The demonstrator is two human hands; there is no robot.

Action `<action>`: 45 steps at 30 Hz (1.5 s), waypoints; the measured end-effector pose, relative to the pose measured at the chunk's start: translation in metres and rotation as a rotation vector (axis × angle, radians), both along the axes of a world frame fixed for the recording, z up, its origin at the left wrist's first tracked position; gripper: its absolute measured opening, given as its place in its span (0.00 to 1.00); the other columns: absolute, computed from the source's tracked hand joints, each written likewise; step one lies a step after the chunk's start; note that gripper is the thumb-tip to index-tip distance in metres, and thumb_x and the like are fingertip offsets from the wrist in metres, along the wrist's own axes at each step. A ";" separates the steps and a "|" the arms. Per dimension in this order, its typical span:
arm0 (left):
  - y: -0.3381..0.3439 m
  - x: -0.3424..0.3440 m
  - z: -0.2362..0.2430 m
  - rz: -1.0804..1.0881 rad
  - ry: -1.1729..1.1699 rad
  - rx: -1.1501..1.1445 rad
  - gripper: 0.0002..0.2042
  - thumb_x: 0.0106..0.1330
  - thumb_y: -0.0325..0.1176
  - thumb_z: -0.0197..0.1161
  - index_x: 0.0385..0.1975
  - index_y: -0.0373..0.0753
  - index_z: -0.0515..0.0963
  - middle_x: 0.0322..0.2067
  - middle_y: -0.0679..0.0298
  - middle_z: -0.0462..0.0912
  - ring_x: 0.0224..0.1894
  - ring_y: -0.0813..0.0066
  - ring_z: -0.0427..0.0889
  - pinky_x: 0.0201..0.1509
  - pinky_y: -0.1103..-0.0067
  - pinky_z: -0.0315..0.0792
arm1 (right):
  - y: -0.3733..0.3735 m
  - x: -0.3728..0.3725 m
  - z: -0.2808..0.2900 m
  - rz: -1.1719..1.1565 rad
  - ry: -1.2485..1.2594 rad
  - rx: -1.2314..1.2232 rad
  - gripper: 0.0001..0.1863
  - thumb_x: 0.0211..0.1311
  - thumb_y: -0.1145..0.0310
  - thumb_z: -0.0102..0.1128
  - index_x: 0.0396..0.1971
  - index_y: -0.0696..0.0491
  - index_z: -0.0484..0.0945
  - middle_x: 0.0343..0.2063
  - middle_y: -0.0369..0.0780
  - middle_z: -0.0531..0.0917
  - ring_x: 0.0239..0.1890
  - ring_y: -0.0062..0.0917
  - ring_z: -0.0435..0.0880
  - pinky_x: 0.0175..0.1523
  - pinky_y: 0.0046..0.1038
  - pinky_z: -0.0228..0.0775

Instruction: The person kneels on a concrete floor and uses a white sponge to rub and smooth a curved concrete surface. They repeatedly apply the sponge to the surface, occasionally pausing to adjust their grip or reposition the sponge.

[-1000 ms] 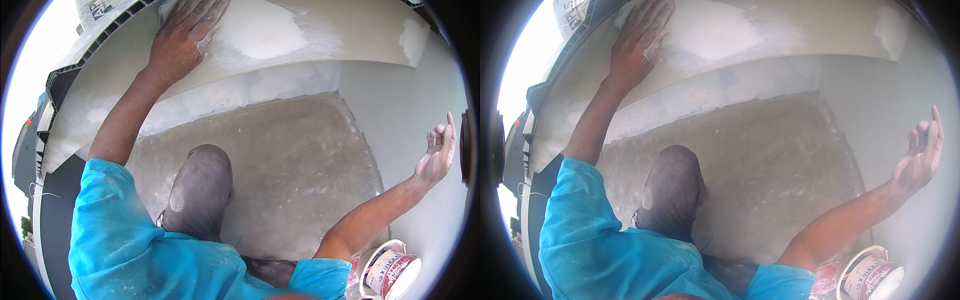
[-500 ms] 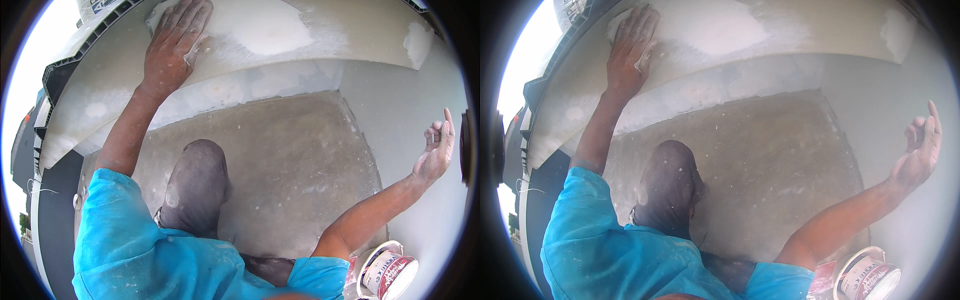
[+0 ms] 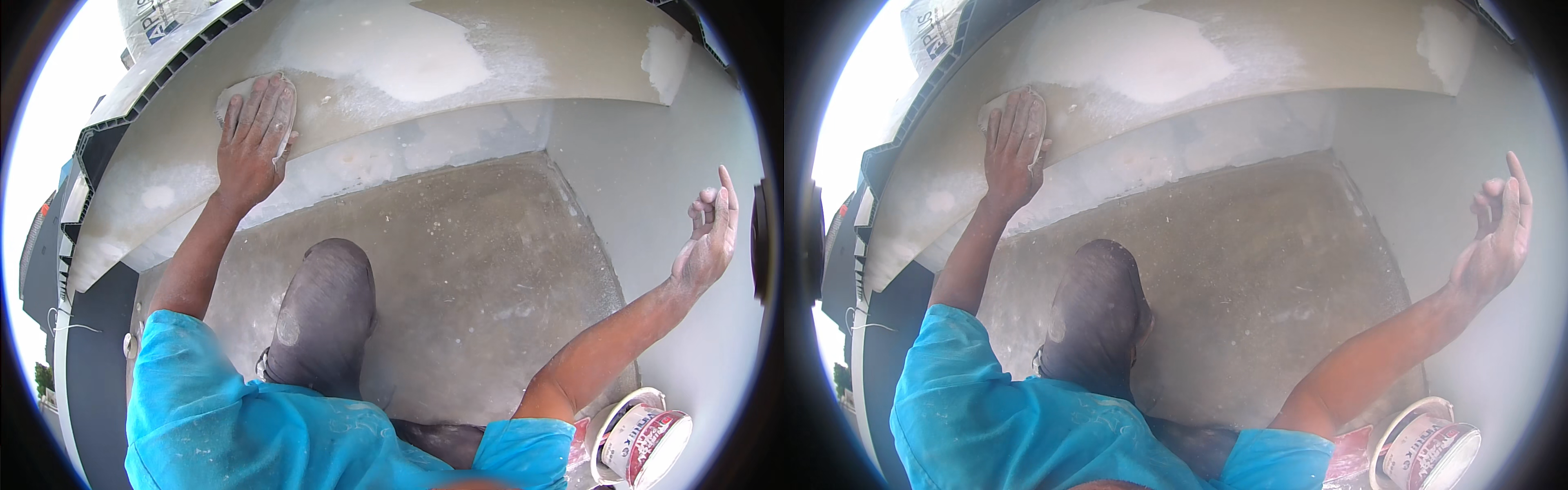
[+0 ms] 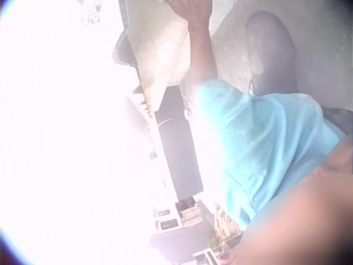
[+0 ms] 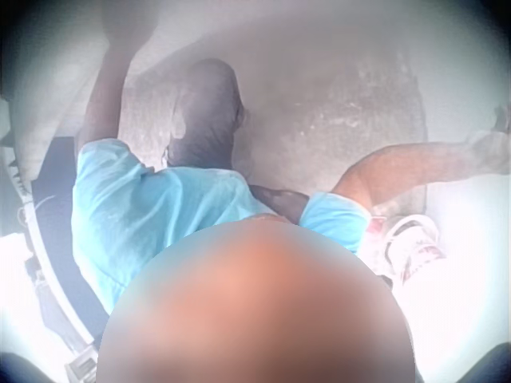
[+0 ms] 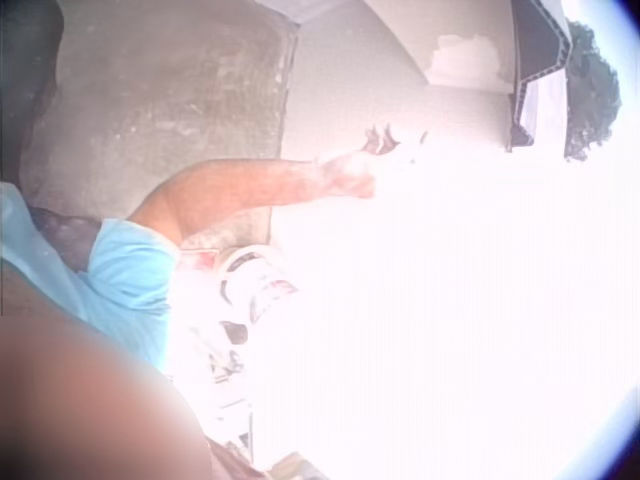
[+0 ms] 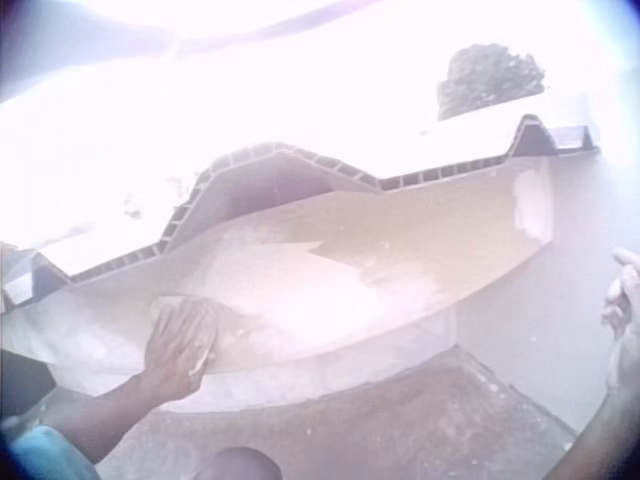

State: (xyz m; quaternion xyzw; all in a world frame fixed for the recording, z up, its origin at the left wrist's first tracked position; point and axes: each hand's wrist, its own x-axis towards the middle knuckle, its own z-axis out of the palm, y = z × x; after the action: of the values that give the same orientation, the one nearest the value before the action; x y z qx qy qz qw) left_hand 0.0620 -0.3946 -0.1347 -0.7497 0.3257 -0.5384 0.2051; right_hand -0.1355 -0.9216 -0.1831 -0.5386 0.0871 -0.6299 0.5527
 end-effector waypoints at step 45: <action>-0.071 0.002 0.033 0.041 0.048 0.183 0.28 0.73 0.44 0.56 0.73 0.54 0.63 0.75 0.74 0.57 0.77 0.73 0.52 0.81 0.63 0.48 | 0.012 0.008 0.010 -0.008 0.035 -0.071 0.16 0.69 0.63 0.62 0.53 0.54 0.84 0.27 0.29 0.79 0.35 0.13 0.76 0.49 0.21 0.68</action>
State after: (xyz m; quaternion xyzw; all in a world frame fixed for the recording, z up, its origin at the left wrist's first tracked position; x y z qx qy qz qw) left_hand 0.0641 -0.4659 -0.1020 -0.7470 0.3625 -0.4842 0.2759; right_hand -0.1275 -0.9096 -0.1727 -0.5687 0.0764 -0.6251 0.5291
